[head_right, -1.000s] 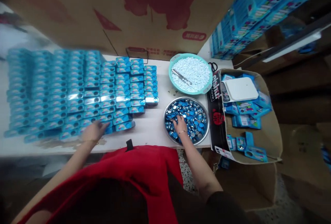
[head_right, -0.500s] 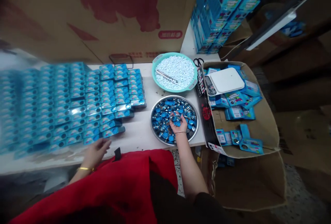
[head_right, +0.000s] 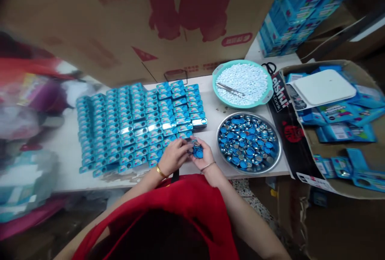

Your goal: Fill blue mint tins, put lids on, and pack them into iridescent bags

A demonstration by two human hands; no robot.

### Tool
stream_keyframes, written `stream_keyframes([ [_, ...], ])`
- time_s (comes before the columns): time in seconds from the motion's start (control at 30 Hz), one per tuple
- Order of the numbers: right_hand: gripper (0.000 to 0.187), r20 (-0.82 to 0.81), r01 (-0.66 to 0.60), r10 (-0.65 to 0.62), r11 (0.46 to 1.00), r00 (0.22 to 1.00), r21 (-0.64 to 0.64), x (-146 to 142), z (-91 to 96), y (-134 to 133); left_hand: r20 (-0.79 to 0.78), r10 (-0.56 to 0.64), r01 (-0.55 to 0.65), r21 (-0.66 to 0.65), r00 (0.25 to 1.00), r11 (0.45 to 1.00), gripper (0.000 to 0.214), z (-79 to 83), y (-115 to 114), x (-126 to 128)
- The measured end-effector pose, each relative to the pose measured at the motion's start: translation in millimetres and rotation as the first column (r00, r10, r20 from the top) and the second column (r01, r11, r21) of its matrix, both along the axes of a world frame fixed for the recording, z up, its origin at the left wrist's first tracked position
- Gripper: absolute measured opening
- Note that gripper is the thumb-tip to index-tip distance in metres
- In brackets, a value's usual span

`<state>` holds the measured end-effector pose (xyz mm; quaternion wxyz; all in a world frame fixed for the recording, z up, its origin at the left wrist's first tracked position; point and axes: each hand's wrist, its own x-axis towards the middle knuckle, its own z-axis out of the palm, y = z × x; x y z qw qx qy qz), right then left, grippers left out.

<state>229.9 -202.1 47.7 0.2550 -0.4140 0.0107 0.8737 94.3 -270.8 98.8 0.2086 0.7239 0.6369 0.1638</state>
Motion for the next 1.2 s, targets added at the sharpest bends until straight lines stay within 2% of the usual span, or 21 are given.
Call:
stream_keyframes([
  [0.1, 0.014, 0.015, -0.046, 0.046, 0.999, 0.999, -0.024, -41, 1.1, -19, -0.092, 0.078, -0.08, -0.011, 0.993, 0.997, 0.026, -1.4, -18, -27],
  [0.17, 0.015, 0.012, -0.125, 0.126, 0.991, 0.992, -0.05, -60, -2.3, -27, -0.094, 0.119, -0.12, -0.004, 0.989, 0.993, 0.025, -4.2, -32, -44],
  [0.23, 0.016, 0.019, -0.215, 0.217, 0.974, 0.976, -0.065, -72, -8.6, -32, -0.02, 0.149, -0.149, -0.012, 0.989, 0.989, 0.026, -10.7, -45, -60],
  [0.3, 0.02, 0.032, -0.3, 0.301, 0.953, 0.953, -0.037, -78, -17.0, -37, 0.11, 0.267, -0.261, -0.066, 0.957, 0.963, 0.028, -23.0, -57, -77],
  [0.33, 0.022, 0.035, -0.335, 0.335, 0.942, 0.942, -0.012, -79, -21.5, -39, 0.162, 0.378, -0.362, -0.123, 0.911, 0.924, 0.027, -31.4, -61, -85],
  [0.37, 0.024, 0.03, -0.369, 0.369, 0.929, 0.929, 0.018, -80, -25.8, -40, 0.183, 0.507, -0.473, -0.198, 0.842, 0.858, 0.025, -40.7, -65, -94],
  [0.43, 0.029, 0.008, -0.434, 0.435, 0.898, 0.901, 0.075, -78, -32.1, -41, 0.122, 0.709, -0.639, -0.348, 0.694, 0.686, 0.019, -59.7, -70, -109],
  [0.47, 0.031, 0.003, -0.459, 0.461, 0.883, 0.887, 0.102, -77, -33.7, -41, 0.061, 0.757, -0.677, -0.404, 0.651, 0.615, 0.016, -68.1, -71, -115],
  [0.5, 0.032, 0.006, -0.481, 0.484, 0.868, 0.875, 0.128, -76, -34.0, -41, -0.004, 0.77, -0.69, -0.446, 0.638, 0.57, 0.014, -75.2, -70, -121],
  [0.53, 0.031, 0.014, -0.499, 0.503, 0.853, 0.864, 0.152, -75, -33.1, -41, -0.064, 0.757, -0.687, -0.475, 0.65, 0.549, 0.014, -80.6, -67, -124],
  [0.63, 0.028, 0.038, -0.537, 0.541, 0.822, 0.84, 0.189, -74, -26.5, -41, -0.21, 0.673, -0.661, -0.53, 0.709, 0.531, 0.017, -87.4, -53, -129],
  [0.77, 0.029, 0.047, -0.576, 0.577, 0.798, 0.815, 0.177, -74, -22.0, -41, -0.353, 0.53, -0.622, -0.594, 0.771, 0.511, 0.029, -86.4, -34, -129],
  [0.93, 0.032, 0.054, -0.577, 0.579, 0.791, 0.813, 0.203, -77, -27.9, -40, -0.439, 0.395, -0.59, -0.608, 0.807, 0.531, 0.036, -82.3, -27, -130],
  [1.03, 0.034, 0.074, -0.575, 0.574, 0.789, 0.815, 0.214, -81, -26.4, -38, -0.377, 0.441, -0.579, -0.577, 0.815, 0.577, 0.029, -75.3, -30, -127],
  [1.07, 0.035, 0.071, -0.578, 0.577, 0.788, 0.813, 0.213, -82, -24.9, -37, -0.295, 0.497, -0.57, -0.545, 0.816, 0.614, 0.027, -72.5, -32, -125],
  [1.13, 0.036, 0.042, -0.588, 0.594, 0.78, 0.803, 0.215, -82, -22.2, -35, 0.012, 0.573, -0.501, -0.471, 0.819, 0.726, 0.028, -67.5, -37, -119],
  [1.2, 0.035, 0.006, -0.593, 0.606, 0.775, 0.795, 0.219, -83, -21.7, -35, 0.38, 0.525, -0.365, -0.419, 0.761, 0.832, 0.028, -64.1, -42, -112],
])
